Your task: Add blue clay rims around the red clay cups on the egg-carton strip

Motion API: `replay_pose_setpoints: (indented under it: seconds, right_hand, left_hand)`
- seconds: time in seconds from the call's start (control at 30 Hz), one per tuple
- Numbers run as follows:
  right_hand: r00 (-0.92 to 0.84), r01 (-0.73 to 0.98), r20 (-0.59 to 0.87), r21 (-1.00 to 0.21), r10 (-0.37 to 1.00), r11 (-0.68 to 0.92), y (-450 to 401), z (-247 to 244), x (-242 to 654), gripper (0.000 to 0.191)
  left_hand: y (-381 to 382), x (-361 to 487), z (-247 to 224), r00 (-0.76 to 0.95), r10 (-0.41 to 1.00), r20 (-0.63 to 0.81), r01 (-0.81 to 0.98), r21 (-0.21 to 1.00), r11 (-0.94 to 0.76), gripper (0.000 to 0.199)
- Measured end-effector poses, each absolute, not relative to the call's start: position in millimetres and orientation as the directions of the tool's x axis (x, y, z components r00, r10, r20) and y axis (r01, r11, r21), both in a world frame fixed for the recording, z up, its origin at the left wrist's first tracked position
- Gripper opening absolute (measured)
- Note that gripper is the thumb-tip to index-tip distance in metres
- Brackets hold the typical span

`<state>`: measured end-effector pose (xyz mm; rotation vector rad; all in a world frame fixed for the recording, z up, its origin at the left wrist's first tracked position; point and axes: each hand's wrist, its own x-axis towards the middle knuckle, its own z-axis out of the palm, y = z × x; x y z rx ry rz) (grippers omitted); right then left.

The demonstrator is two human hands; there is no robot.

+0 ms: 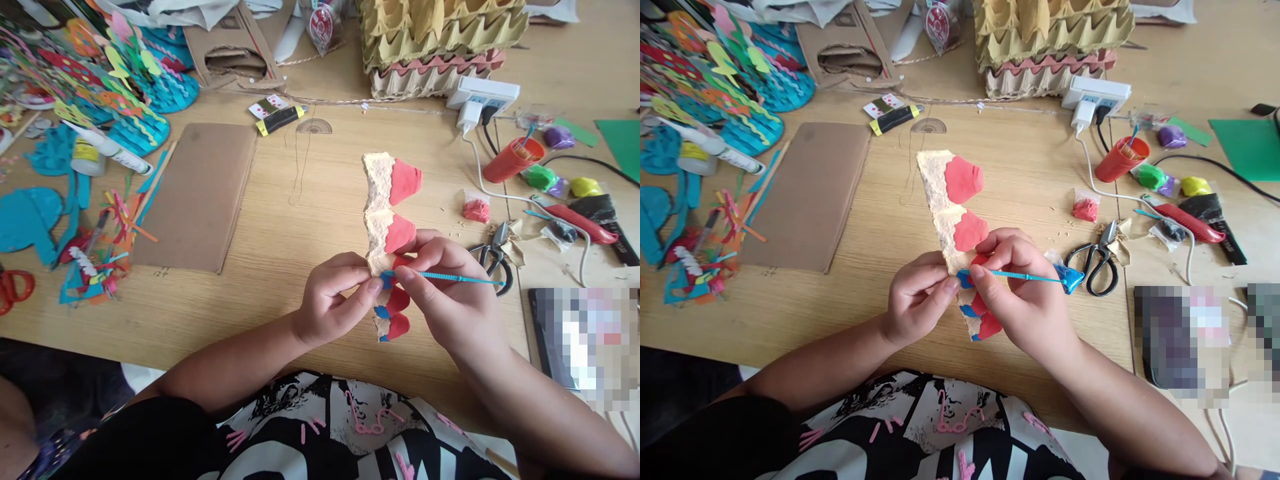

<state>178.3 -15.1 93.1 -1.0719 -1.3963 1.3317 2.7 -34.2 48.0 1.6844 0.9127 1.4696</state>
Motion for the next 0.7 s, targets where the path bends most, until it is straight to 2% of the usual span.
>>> replay_pose_setpoints:
  seconds: [0.17,0.27,0.37,0.47,0.53,0.6,0.7]
  right_hand:
    - [-0.217,0.006,0.067,-0.998,0.974,0.070,-14.1,90.2,178.3,0.018]
    - [-0.210,-0.004,0.058,-0.998,0.976,0.059,-13.0,89.8,179.3,0.019]
    - [-0.146,-0.040,0.089,-0.996,0.985,0.084,-9.4,94.1,183.0,0.018]
    - [-0.022,-0.050,0.141,-0.989,0.990,0.140,-0.8,98.9,188.3,0.017]
    - [0.047,-0.070,0.154,-0.985,0.987,0.157,7.9,97.2,191.0,0.013]
    - [0.092,-0.140,0.169,-0.973,0.981,0.181,17.5,89.4,191.9,0.008]
    - [0.075,-0.121,0.083,-0.988,0.994,0.092,28.5,68.8,190.2,0.016]
  left_hand:
    - [-34.1,2.5,50.4,0.110,0.864,0.491,0.038,0.867,-0.497,0.012]
    - [-33.5,3.4,46.2,0.111,0.900,0.422,0.001,0.905,-0.424,0.014]
    - [-28.8,6.3,36.0,0.065,0.974,0.217,-0.183,0.962,-0.202,0.027]
    - [-19.8,8.4,29.2,0.120,0.988,-0.097,-0.448,0.883,0.141,0.036]
    - [-13.3,7.7,29.9,0.181,0.972,-0.148,-0.512,0.830,0.222,0.038]
    - [-7.9,5.6,32.9,0.305,0.934,-0.183,-0.499,0.805,0.321,0.038]
    - [-2.3,2.3,35.3,0.394,0.903,-0.172,-0.419,0.841,0.343,0.040]
